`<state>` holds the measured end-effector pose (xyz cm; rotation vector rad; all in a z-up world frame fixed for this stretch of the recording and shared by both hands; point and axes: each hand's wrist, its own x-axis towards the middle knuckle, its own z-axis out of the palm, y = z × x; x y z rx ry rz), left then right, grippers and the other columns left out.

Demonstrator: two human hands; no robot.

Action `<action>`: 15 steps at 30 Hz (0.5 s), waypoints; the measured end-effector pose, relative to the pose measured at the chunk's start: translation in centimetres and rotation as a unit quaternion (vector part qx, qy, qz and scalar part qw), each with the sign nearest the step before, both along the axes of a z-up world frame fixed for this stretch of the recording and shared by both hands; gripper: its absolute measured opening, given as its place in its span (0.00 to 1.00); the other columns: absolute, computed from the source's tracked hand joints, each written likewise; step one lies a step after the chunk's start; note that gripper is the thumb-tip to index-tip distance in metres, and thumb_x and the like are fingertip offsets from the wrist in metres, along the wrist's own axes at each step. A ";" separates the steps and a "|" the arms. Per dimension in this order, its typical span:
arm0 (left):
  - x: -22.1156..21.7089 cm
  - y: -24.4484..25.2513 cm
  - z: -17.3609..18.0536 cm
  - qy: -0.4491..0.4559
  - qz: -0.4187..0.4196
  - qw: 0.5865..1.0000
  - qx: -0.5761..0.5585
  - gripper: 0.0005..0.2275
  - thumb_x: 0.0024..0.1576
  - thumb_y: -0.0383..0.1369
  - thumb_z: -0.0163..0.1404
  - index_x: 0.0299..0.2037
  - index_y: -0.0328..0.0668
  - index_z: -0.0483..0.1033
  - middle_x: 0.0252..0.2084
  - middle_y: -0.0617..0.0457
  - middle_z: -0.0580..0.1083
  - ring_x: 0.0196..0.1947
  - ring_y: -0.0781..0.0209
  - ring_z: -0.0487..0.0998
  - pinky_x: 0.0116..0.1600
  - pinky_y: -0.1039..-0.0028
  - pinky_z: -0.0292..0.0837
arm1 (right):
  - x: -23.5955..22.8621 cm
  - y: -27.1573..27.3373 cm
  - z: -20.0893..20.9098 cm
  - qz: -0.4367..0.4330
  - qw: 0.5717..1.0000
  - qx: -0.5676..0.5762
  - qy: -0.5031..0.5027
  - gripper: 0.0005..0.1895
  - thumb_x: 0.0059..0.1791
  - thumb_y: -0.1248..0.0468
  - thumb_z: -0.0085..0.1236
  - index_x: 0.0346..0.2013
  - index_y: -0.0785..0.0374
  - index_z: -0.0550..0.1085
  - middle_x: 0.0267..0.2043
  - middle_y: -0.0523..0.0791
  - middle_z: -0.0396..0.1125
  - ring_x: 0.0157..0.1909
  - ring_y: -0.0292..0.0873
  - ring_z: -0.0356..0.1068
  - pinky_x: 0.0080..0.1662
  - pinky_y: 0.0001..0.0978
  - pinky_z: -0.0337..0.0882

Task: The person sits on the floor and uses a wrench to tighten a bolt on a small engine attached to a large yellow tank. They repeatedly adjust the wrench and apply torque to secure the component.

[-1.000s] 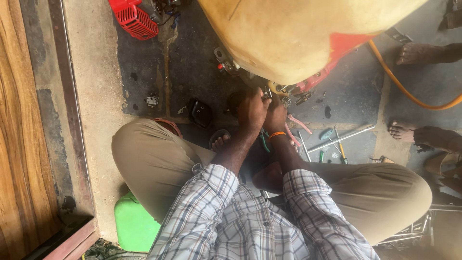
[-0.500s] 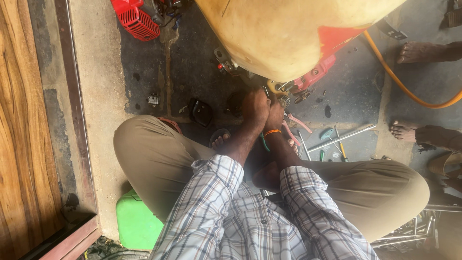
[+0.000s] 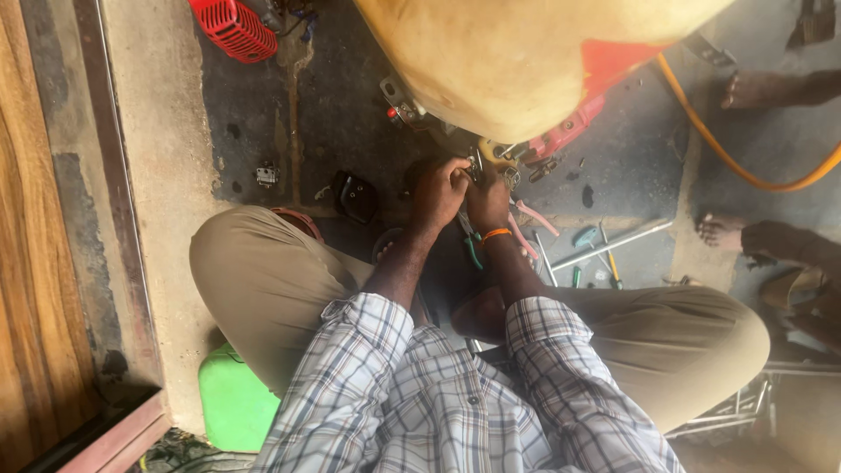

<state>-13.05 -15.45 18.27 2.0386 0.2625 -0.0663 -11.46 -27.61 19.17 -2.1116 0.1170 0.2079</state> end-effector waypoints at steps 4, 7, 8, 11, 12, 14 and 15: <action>-0.1 -0.1 0.8 -0.049 0.009 0.999 0.012 0.12 0.57 0.31 0.54 0.50 0.40 0.75 0.42 0.43 0.80 0.45 0.44 0.81 0.48 0.61 0.75 | 0.6 0.1 0.0 0.005 1.000 -0.010 0.001 0.18 0.50 0.57 0.64 0.47 0.67 0.75 0.41 0.57 0.74 0.44 0.58 0.76 0.45 0.47 0.72; -0.6 -0.4 0.8 -0.012 0.003 1.000 0.009 0.15 0.59 0.35 0.57 0.53 0.40 0.71 0.43 0.42 0.79 0.46 0.43 0.80 0.49 0.58 0.74 | 0.4 -0.4 -0.7 0.025 0.999 -0.023 0.024 0.17 0.49 0.60 0.61 0.50 0.66 0.75 0.40 0.57 0.74 0.42 0.54 0.76 0.45 0.44 0.72; -0.7 -0.5 0.8 0.005 0.001 1.000 -0.014 0.18 0.57 0.37 0.59 0.54 0.40 0.69 0.42 0.43 0.78 0.45 0.45 0.80 0.49 0.58 0.74 | 0.5 -0.5 -0.9 0.031 0.999 -0.020 0.034 0.18 0.49 0.62 0.60 0.52 0.65 0.75 0.39 0.56 0.74 0.40 0.52 0.76 0.44 0.43 0.72; -0.8 -0.9 0.7 -0.025 0.006 0.998 -0.059 0.22 0.56 0.40 0.62 0.53 0.38 0.66 0.44 0.43 0.75 0.43 0.47 0.79 0.49 0.59 0.75 | 0.4 -0.7 -1.5 0.036 0.998 0.045 0.011 0.17 0.50 0.67 0.55 0.53 0.66 0.73 0.44 0.53 0.76 0.45 0.45 0.76 0.47 0.39 0.73; -0.7 -1.0 0.6 -0.050 0.011 0.996 -0.069 0.23 0.56 0.41 0.62 0.53 0.37 0.66 0.45 0.43 0.74 0.43 0.48 0.78 0.49 0.60 0.75 | 0.4 -0.7 -1.7 0.048 0.997 0.058 0.000 0.16 0.50 0.68 0.54 0.53 0.67 0.73 0.45 0.52 0.76 0.46 0.44 0.76 0.47 0.38 0.74; -0.4 -1.1 0.5 0.004 0.024 0.996 -0.082 0.23 0.55 0.41 0.61 0.52 0.37 0.66 0.43 0.44 0.73 0.41 0.50 0.78 0.48 0.61 0.75 | 0.6 -0.9 -1.6 0.069 0.994 0.083 -0.024 0.15 0.51 0.70 0.53 0.53 0.68 0.72 0.47 0.51 0.75 0.48 0.42 0.74 0.49 0.38 0.74; -0.2 -1.2 0.5 0.030 0.029 0.995 -0.089 0.23 0.54 0.42 0.61 0.52 0.37 0.66 0.42 0.44 0.73 0.40 0.51 0.78 0.48 0.61 0.75 | 1.0 -1.1 -1.5 0.081 0.989 0.123 0.009 0.17 0.51 0.70 0.52 0.55 0.69 0.70 0.47 0.50 0.74 0.47 0.42 0.73 0.48 0.37 0.74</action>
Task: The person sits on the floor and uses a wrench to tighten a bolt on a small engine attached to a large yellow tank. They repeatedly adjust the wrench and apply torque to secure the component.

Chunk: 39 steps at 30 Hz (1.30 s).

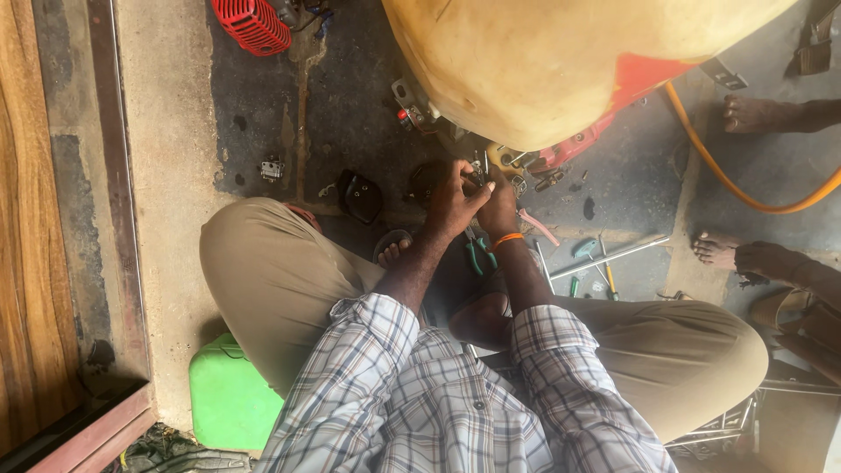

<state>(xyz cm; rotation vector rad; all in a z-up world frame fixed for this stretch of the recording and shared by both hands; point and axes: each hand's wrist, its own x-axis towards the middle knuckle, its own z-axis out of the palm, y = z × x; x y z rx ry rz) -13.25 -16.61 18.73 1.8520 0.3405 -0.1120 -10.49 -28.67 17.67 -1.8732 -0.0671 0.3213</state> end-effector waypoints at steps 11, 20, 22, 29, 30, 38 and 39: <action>-0.3 0.3 1.2 -0.114 -0.010 0.992 0.045 0.21 0.53 0.28 0.63 0.51 0.38 0.66 0.47 0.41 0.75 0.49 0.41 0.78 0.51 0.58 0.74 | -0.5 -0.3 5.0 0.050 0.984 0.044 0.165 0.23 0.49 0.73 0.51 0.60 0.68 0.65 0.51 0.48 0.68 0.53 0.41 0.68 0.53 0.35 0.72; -0.7 -0.2 2.5 -0.114 0.073 0.984 0.116 0.19 0.53 0.30 0.60 0.50 0.39 0.65 0.44 0.38 0.75 0.46 0.35 0.78 0.46 0.54 0.74 | 0.2 -1.5 3.8 0.139 0.972 0.093 0.163 0.28 0.51 0.72 0.51 0.67 0.66 0.65 0.58 0.50 0.68 0.56 0.41 0.67 0.55 0.35 0.70; -1.0 -0.1 2.4 -0.116 0.058 0.983 0.130 0.19 0.54 0.31 0.60 0.51 0.40 0.65 0.44 0.38 0.75 0.45 0.36 0.79 0.46 0.55 0.75 | 0.3 -2.1 3.4 0.118 0.980 0.028 0.160 0.24 0.51 0.69 0.47 0.64 0.65 0.68 0.55 0.51 0.70 0.51 0.44 0.72 0.51 0.36 0.73; -1.1 0.4 1.8 -0.060 -0.003 0.987 0.151 0.18 0.58 0.35 0.60 0.52 0.42 0.64 0.44 0.39 0.77 0.41 0.36 0.81 0.40 0.53 0.76 | 1.1 -4.3 6.5 0.095 0.972 -0.212 -0.038 0.13 0.57 0.59 0.52 0.53 0.61 0.75 0.48 0.56 0.73 0.49 0.59 0.73 0.47 0.45 0.71; -1.1 0.4 1.7 -0.040 -0.008 0.988 0.152 0.18 0.58 0.35 0.60 0.52 0.43 0.64 0.43 0.39 0.77 0.41 0.36 0.81 0.39 0.53 0.76 | 1.0 -4.3 7.0 0.100 0.973 -0.204 -0.036 0.12 0.56 0.59 0.53 0.51 0.60 0.75 0.47 0.54 0.73 0.48 0.58 0.74 0.47 0.45 0.71; -0.9 0.4 1.3 -0.100 -0.015 0.981 0.165 0.19 0.58 0.35 0.58 0.52 0.40 0.63 0.41 0.39 0.77 0.41 0.42 0.83 0.40 0.60 0.80 | 0.7 -2.7 9.0 0.132 0.955 -0.237 -0.117 0.10 0.54 0.60 0.57 0.48 0.58 0.78 0.46 0.54 0.70 0.47 0.59 0.72 0.47 0.50 0.71; -1.0 0.4 1.4 -0.110 -0.014 0.979 0.168 0.19 0.58 0.35 0.58 0.52 0.39 0.63 0.41 0.39 0.77 0.41 0.42 0.83 0.41 0.60 0.80 | 0.6 -2.6 8.9 0.127 0.957 -0.238 -0.107 0.10 0.54 0.61 0.57 0.48 0.58 0.78 0.47 0.54 0.70 0.47 0.59 0.72 0.47 0.50 0.71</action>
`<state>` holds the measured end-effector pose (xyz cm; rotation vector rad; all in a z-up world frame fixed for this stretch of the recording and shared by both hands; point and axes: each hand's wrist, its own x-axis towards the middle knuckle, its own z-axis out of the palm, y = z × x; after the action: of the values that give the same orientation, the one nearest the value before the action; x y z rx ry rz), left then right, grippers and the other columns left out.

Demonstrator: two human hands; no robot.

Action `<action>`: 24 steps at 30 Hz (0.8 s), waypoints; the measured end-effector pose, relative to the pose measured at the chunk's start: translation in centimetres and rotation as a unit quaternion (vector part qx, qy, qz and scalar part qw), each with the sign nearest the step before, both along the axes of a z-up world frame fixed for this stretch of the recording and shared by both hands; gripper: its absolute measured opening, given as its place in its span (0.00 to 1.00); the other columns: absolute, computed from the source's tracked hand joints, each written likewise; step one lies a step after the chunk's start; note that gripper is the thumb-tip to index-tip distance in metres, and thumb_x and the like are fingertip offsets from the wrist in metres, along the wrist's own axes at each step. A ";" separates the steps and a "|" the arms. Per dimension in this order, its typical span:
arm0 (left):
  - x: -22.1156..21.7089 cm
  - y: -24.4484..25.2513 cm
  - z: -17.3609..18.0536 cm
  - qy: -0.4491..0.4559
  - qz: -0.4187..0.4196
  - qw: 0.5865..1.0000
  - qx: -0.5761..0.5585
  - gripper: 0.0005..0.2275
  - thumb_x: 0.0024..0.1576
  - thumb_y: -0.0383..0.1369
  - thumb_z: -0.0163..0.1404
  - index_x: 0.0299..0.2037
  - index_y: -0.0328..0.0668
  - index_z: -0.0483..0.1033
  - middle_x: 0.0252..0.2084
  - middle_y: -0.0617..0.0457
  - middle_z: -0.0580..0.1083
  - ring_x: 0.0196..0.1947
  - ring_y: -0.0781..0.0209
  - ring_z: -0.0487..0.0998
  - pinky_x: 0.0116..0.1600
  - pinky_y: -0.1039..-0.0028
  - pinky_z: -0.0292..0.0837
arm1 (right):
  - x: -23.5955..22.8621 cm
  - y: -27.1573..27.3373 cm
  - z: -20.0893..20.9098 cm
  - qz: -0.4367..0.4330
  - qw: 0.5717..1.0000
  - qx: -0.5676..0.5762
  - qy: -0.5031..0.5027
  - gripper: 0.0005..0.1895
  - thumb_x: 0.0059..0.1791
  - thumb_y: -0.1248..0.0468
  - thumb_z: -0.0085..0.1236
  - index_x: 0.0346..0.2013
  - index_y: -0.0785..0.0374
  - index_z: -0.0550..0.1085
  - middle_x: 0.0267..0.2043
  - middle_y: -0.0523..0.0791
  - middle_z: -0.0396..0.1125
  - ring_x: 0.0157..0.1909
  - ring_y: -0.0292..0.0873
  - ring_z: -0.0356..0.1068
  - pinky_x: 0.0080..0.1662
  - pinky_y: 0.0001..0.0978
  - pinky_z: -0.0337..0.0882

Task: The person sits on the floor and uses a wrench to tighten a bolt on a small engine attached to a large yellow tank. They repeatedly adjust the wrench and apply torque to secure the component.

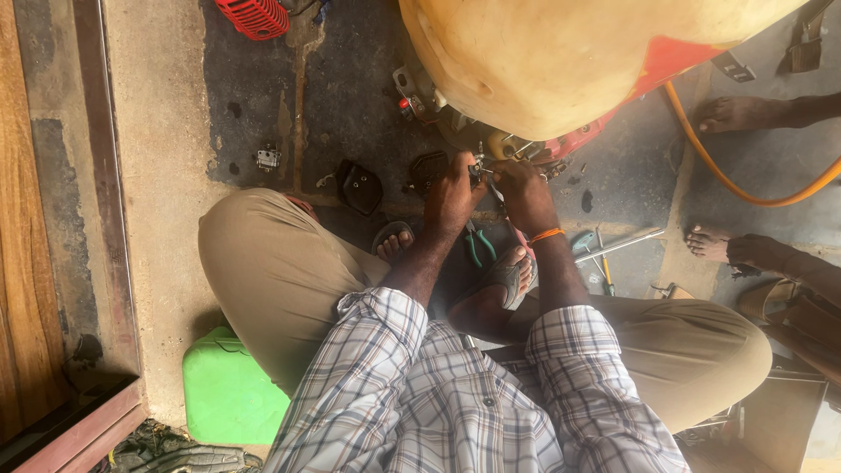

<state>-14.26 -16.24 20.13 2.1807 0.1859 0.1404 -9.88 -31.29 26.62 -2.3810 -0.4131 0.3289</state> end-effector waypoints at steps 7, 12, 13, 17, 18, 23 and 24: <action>0.1 0.0 0.2 0.053 -0.005 0.999 -0.012 0.19 0.58 0.35 0.58 0.53 0.39 0.63 0.43 0.38 0.76 0.43 0.40 0.82 0.41 0.58 0.79 | 0.0 0.6 0.2 -0.031 0.999 0.019 0.027 0.09 0.54 0.61 0.58 0.48 0.58 0.78 0.47 0.52 0.71 0.47 0.56 0.73 0.48 0.48 0.72; 0.1 0.1 -0.1 0.014 -0.001 1.000 -0.008 0.19 0.59 0.34 0.57 0.54 0.38 0.63 0.47 0.37 0.76 0.47 0.41 0.82 0.46 0.60 0.79 | 0.1 0.5 2.0 -0.001 0.996 -0.025 -0.081 0.09 0.51 0.64 0.60 0.45 0.58 0.81 0.46 0.52 0.72 0.47 0.57 0.71 0.47 0.48 0.70; 0.1 0.2 -0.1 0.011 -0.002 1.000 -0.004 0.19 0.58 0.33 0.58 0.54 0.38 0.63 0.48 0.37 0.75 0.48 0.41 0.81 0.47 0.60 0.79 | 0.2 0.5 2.3 -0.009 0.997 -0.032 -0.076 0.09 0.51 0.64 0.60 0.45 0.57 0.81 0.45 0.51 0.71 0.46 0.56 0.71 0.47 0.47 0.70; 0.3 0.2 0.1 0.005 -0.020 1.000 0.020 0.20 0.54 0.30 0.60 0.53 0.36 0.65 0.50 0.38 0.74 0.51 0.41 0.78 0.51 0.60 0.76 | 0.6 0.9 3.2 0.013 0.990 -0.063 -0.122 0.07 0.51 0.65 0.61 0.43 0.55 0.82 0.42 0.49 0.70 0.44 0.54 0.71 0.47 0.48 0.69; 0.3 0.2 0.3 0.006 -0.027 0.999 0.029 0.21 0.53 0.29 0.61 0.52 0.36 0.65 0.50 0.38 0.74 0.52 0.40 0.77 0.52 0.60 0.75 | 0.6 1.1 3.3 0.015 0.988 -0.072 -0.139 0.07 0.51 0.65 0.61 0.42 0.55 0.82 0.43 0.49 0.71 0.44 0.54 0.70 0.47 0.48 0.70; 0.5 0.2 0.7 -0.015 -0.034 0.999 0.031 0.23 0.50 0.26 0.63 0.52 0.36 0.65 0.51 0.39 0.74 0.55 0.42 0.76 0.56 0.61 0.74 | 0.3 1.5 3.5 0.026 0.980 -0.104 -0.167 0.07 0.51 0.66 0.60 0.41 0.54 0.82 0.42 0.47 0.71 0.45 0.55 0.70 0.46 0.46 0.70; 0.5 0.2 0.7 -0.018 -0.033 0.999 0.035 0.22 0.51 0.26 0.63 0.52 0.37 0.65 0.51 0.39 0.74 0.55 0.43 0.76 0.57 0.61 0.74 | 0.3 1.5 3.6 0.025 0.980 -0.101 -0.170 0.07 0.51 0.66 0.60 0.42 0.54 0.82 0.42 0.48 0.70 0.45 0.55 0.70 0.46 0.47 0.71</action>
<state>-13.77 -15.99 20.85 2.2489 0.0895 0.1512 -9.61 -29.77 30.18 -2.6372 -0.6234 -0.0187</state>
